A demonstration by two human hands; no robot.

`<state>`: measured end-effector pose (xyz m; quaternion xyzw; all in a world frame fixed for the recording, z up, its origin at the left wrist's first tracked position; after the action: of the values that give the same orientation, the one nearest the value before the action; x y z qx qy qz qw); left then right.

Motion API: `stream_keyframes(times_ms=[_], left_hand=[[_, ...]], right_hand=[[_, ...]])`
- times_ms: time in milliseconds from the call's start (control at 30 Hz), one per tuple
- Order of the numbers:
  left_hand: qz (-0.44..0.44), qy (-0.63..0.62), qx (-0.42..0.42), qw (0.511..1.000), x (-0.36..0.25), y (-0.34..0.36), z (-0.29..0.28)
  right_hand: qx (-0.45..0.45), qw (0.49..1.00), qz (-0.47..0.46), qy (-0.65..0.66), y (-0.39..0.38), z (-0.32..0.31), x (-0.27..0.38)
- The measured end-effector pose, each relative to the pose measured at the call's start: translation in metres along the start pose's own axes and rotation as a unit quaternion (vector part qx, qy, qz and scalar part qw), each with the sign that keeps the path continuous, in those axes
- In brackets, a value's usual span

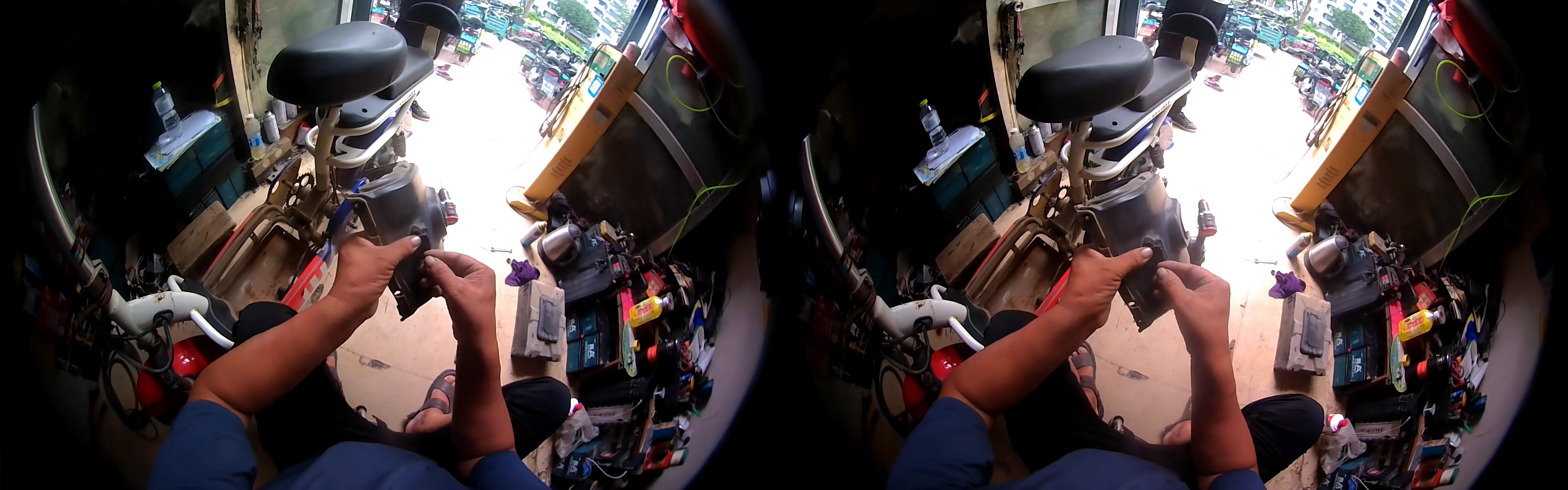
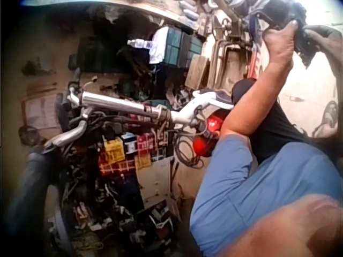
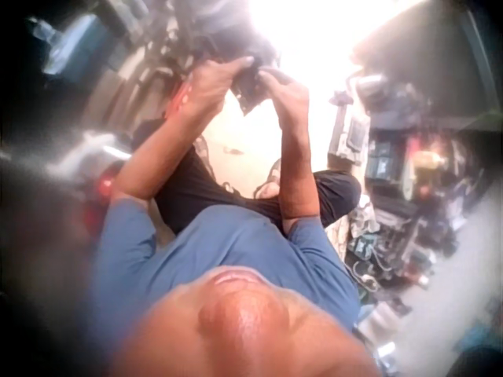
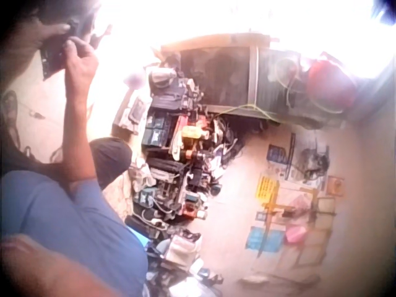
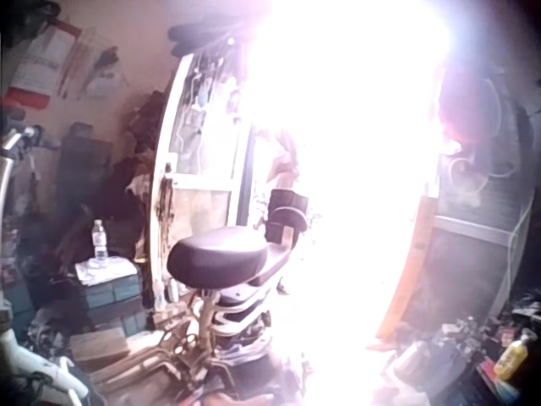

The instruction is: The person repairs a black plastic casing by hand using a small screwdriver and a power drill, threading wires through holes and securing screws into the component.

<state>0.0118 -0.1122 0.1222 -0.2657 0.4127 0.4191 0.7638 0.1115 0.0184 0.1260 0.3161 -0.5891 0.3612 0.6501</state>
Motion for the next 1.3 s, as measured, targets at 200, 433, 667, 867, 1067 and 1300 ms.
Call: stream_keyframes(times_ms=[200,433,667,867,1067,1300], left_hand=[[0.010,0.015,-0.022,1.000,0.007,0.009,-0.007],[-0.022,0.017,-0.040,0.999,0.020,0.015,-0.009],[-0.026,0.033,-0.042,0.998,0.032,0.023,-0.008],[-0.056,0.011,-0.054,0.997,0.034,0.030,-0.009],[-0.059,-0.022,-0.060,0.996,0.036,0.032,-0.005],[-0.040,0.017,-0.048,0.998,0.034,0.028,-0.004]], right_hand=[[-0.009,0.999,-0.019,-0.025,0.008,0.003,-0.009],[-0.023,0.997,-0.032,-0.072,0.011,-0.001,-0.015],[-0.040,0.997,-0.039,-0.045,0.021,-0.010,-0.034],[-0.103,0.978,-0.121,-0.138,0.015,-0.027,-0.030],[-0.068,0.841,-0.363,-0.395,-0.017,-0.003,0.005],[-0.052,0.808,-0.341,-0.477,-0.023,0.013,-0.008]])
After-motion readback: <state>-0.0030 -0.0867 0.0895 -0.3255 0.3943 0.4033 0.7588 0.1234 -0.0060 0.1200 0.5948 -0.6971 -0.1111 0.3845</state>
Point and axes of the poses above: each hand's wrist, its own y-axis towards the middle knuckle, its own z-axis out of the palm, x = y × z, the point moved 5 cm from there along y, towards the middle knuckle
